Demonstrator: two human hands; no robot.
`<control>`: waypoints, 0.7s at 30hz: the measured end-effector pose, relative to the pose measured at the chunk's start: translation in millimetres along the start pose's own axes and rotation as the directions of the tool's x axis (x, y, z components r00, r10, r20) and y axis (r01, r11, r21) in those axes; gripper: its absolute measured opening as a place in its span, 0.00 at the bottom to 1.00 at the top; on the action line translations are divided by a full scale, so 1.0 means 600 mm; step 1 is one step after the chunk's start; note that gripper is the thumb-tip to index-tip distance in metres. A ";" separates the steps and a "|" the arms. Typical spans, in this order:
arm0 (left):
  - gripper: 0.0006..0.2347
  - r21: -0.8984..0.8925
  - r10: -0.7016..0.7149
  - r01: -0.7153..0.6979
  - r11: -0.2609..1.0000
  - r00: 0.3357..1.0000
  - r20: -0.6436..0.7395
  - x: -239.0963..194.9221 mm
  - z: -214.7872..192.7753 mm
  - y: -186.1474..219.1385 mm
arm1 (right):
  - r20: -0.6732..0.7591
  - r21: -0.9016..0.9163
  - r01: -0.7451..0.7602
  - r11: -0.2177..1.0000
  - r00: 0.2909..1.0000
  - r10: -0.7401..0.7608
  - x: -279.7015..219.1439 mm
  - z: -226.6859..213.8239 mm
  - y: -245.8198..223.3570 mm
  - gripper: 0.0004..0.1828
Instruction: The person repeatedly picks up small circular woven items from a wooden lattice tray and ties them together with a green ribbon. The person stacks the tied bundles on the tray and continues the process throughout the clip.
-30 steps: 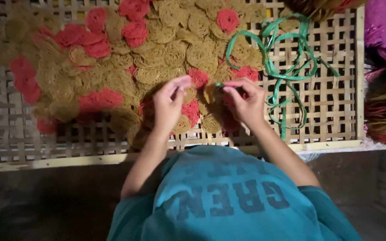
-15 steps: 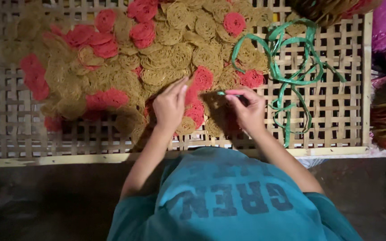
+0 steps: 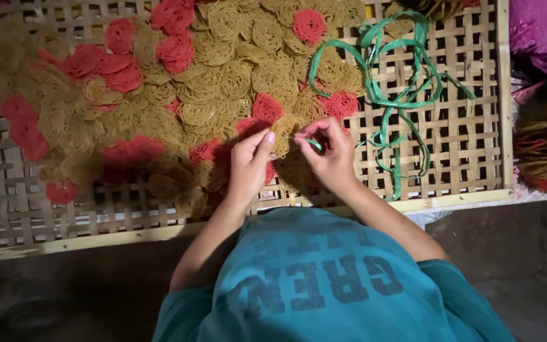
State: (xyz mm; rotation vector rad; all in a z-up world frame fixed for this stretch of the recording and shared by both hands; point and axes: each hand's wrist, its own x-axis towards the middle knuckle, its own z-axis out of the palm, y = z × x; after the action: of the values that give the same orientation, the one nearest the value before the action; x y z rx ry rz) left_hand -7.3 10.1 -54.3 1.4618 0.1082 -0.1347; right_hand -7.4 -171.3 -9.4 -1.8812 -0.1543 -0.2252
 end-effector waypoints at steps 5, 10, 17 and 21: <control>0.15 0.093 0.122 -0.124 0.988 0.992 0.019 -0.010 0.010 0.026 | -0.032 0.007 0.063 0.998 0.998 -0.063 -0.004 0.007 0.009 0.18; 0.14 0.123 0.113 -0.117 0.985 0.993 0.040 -0.013 0.015 0.043 | -0.062 -0.087 0.156 0.984 0.985 -0.162 -0.004 0.012 0.013 0.19; 0.13 0.139 0.094 -0.101 0.985 0.994 0.053 -0.019 0.019 0.056 | -0.014 -0.159 0.265 0.951 0.963 -0.271 -0.003 0.012 0.008 0.18; 0.13 0.151 0.096 -0.108 0.983 0.992 0.085 -0.021 0.016 0.055 | 0.001 -0.231 0.320 0.919 0.944 -0.329 0.000 0.008 0.000 0.17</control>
State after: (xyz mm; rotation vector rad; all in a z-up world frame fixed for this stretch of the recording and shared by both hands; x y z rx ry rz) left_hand -14.5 4.1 -18.9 1.6120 -0.0416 -0.1182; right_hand -6.8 -166.9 -10.5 -2.0723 -0.4327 -0.5252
